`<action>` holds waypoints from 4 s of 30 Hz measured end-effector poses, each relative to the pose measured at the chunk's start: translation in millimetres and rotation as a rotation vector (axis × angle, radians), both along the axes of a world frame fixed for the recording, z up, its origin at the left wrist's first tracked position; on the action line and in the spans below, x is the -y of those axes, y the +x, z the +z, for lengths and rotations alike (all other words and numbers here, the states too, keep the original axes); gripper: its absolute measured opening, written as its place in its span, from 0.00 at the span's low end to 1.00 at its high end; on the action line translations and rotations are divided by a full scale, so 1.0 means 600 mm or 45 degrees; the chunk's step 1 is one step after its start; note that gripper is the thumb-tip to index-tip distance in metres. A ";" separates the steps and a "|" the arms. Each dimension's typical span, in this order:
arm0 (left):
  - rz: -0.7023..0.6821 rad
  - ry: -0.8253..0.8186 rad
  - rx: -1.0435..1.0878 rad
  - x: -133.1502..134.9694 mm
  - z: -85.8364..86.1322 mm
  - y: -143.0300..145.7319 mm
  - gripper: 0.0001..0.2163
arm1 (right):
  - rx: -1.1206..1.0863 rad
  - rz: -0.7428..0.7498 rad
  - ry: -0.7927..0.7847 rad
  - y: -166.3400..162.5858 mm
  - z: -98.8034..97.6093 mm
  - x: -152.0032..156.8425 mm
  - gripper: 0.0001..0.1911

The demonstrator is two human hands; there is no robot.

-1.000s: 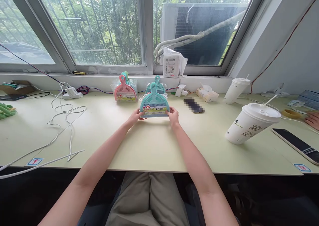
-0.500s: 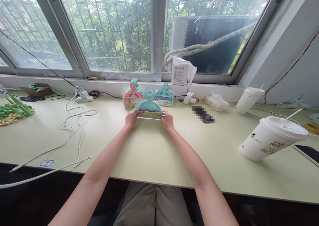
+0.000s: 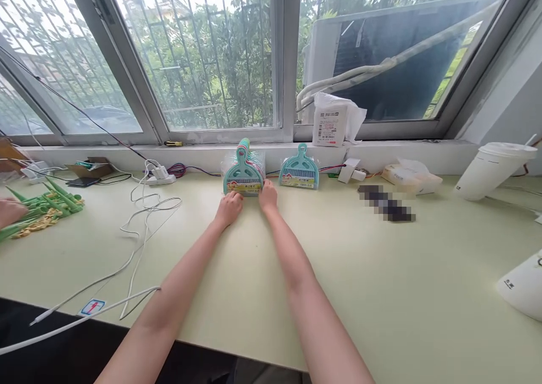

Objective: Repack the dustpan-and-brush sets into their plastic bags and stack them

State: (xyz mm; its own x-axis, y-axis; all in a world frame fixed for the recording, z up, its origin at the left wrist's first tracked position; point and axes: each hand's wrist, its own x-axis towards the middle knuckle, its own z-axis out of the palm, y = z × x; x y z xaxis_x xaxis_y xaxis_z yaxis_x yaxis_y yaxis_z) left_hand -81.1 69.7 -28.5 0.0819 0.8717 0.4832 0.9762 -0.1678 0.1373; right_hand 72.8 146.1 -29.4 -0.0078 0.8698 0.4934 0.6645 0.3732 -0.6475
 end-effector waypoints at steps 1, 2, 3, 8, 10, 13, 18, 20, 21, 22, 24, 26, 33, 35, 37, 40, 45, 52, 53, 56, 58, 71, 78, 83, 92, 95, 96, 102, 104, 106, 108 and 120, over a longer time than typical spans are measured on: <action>-0.036 -0.040 -0.031 -0.009 -0.002 0.005 0.09 | -0.005 -0.007 0.023 -0.004 -0.001 -0.003 0.18; -0.041 -0.066 -0.037 -0.017 -0.003 0.010 0.10 | -0.015 -0.018 0.043 -0.007 -0.003 -0.005 0.20; -0.026 -0.082 -0.026 -0.025 -0.004 0.013 0.11 | -0.028 -0.032 0.061 -0.010 -0.004 -0.009 0.21; 0.038 -0.104 0.025 -0.043 -0.006 0.014 0.17 | -0.127 -0.120 0.220 0.009 -0.007 -0.036 0.19; 0.031 -0.097 0.037 -0.041 -0.007 0.012 0.17 | -0.165 -0.277 0.272 0.045 -0.005 -0.051 0.19; 0.031 -0.084 0.047 -0.037 -0.007 0.012 0.15 | -0.211 -0.678 0.190 0.133 -0.008 -0.077 0.22; -0.045 -0.061 0.066 -0.034 -0.002 0.012 0.11 | -0.243 -0.721 -0.297 0.279 -0.023 -0.116 0.31; -0.067 -0.039 0.083 -0.033 0.000 0.011 0.11 | -0.222 -0.572 -0.374 0.306 -0.029 -0.125 0.30; -0.074 -0.026 0.090 -0.032 0.001 0.011 0.11 | -0.218 -0.532 -0.374 0.311 -0.030 -0.126 0.29; -0.078 -0.014 0.097 -0.030 0.002 0.011 0.11 | -0.220 -0.516 -0.361 0.313 -0.031 -0.127 0.27; -0.083 0.000 0.109 -0.025 0.003 0.012 0.11 | -0.219 -0.506 -0.340 0.311 -0.030 -0.122 0.24; -0.086 0.005 0.115 -0.020 0.004 0.013 0.12 | -0.209 -0.480 -0.343 0.309 -0.028 -0.110 0.18; -0.092 0.025 0.190 0.008 0.009 0.026 0.11 | -0.416 -0.357 -0.290 0.327 -0.024 -0.020 0.17; -0.158 -0.002 0.337 0.024 0.011 0.047 0.09 | -0.470 -0.239 -0.281 0.332 -0.026 0.016 0.20; -0.259 -0.079 0.614 0.043 0.014 0.081 0.14 | -0.505 -0.080 -0.283 0.335 -0.028 0.055 0.21; -0.439 -0.372 1.149 0.070 0.022 0.143 0.25 | -0.500 0.197 -0.290 0.338 -0.029 0.118 0.20; -0.616 -0.734 1.646 0.090 0.031 0.229 0.23 | -0.210 0.156 -0.032 0.345 -0.011 0.220 0.28; -0.422 -0.635 1.934 0.098 0.011 0.244 0.22 | 0.600 0.378 0.339 0.333 0.020 0.274 0.21; -0.409 -0.615 1.977 0.100 0.012 0.236 0.22 | 0.664 0.477 0.293 0.331 0.020 0.274 0.18; -0.368 -0.585 2.072 0.106 0.018 0.215 0.22 | 0.590 0.506 0.197 0.329 0.016 0.272 0.15; -0.365 -0.604 2.107 0.109 0.023 0.212 0.22 | 0.388 0.425 0.182 0.331 0.016 0.272 0.15; -0.575 -0.761 2.060 0.129 0.035 0.242 0.18 | -0.856 0.453 -0.559 0.337 0.004 0.236 0.11; -0.841 -1.019 1.569 0.137 0.061 0.209 0.20 | -1.185 0.486 -0.578 0.347 0.006 0.228 0.08; -0.797 -1.026 1.564 0.128 0.059 0.197 0.21 | -1.214 0.517 -0.600 0.360 0.020 0.235 0.14; -0.388 -0.774 1.713 0.089 0.044 0.162 0.24 | -1.123 0.521 -0.663 0.379 0.037 0.234 0.19; -0.309 -0.645 1.579 0.093 0.059 0.146 0.27 | -1.068 0.570 -0.663 0.383 0.042 0.240 0.20; -0.280 -0.555 1.537 0.095 0.064 0.142 0.28 | -1.039 0.586 -0.668 0.383 0.044 0.242 0.20; -0.432 -0.389 1.260 0.108 0.074 0.148 0.25 | -0.859 0.666 -0.761 0.367 0.050 0.259 0.23; -0.436 -0.404 1.295 0.106 0.071 0.152 0.23 | -0.824 0.683 -0.778 0.365 0.051 0.261 0.24; -0.345 -0.333 1.373 0.101 0.069 0.144 0.20 | -0.824 0.677 -0.772 0.367 0.053 0.260 0.24; -0.070 -0.196 1.378 0.096 0.067 0.121 0.15 | -0.861 0.643 -0.742 0.373 0.054 0.256 0.23; 0.413 0.434 1.038 0.119 0.101 0.112 0.19 | -1.273 0.491 -0.537 0.376 0.031 0.239 0.15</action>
State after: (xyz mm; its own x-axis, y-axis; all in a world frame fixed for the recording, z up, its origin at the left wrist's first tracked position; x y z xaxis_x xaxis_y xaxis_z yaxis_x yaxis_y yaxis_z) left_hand -13.8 -1.6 32.0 -0.6161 0.5935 0.5179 0.6065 -0.0621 0.7927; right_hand 298.1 2.8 -10.6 -0.0788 0.9919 0.0992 -0.3278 0.0681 -0.9423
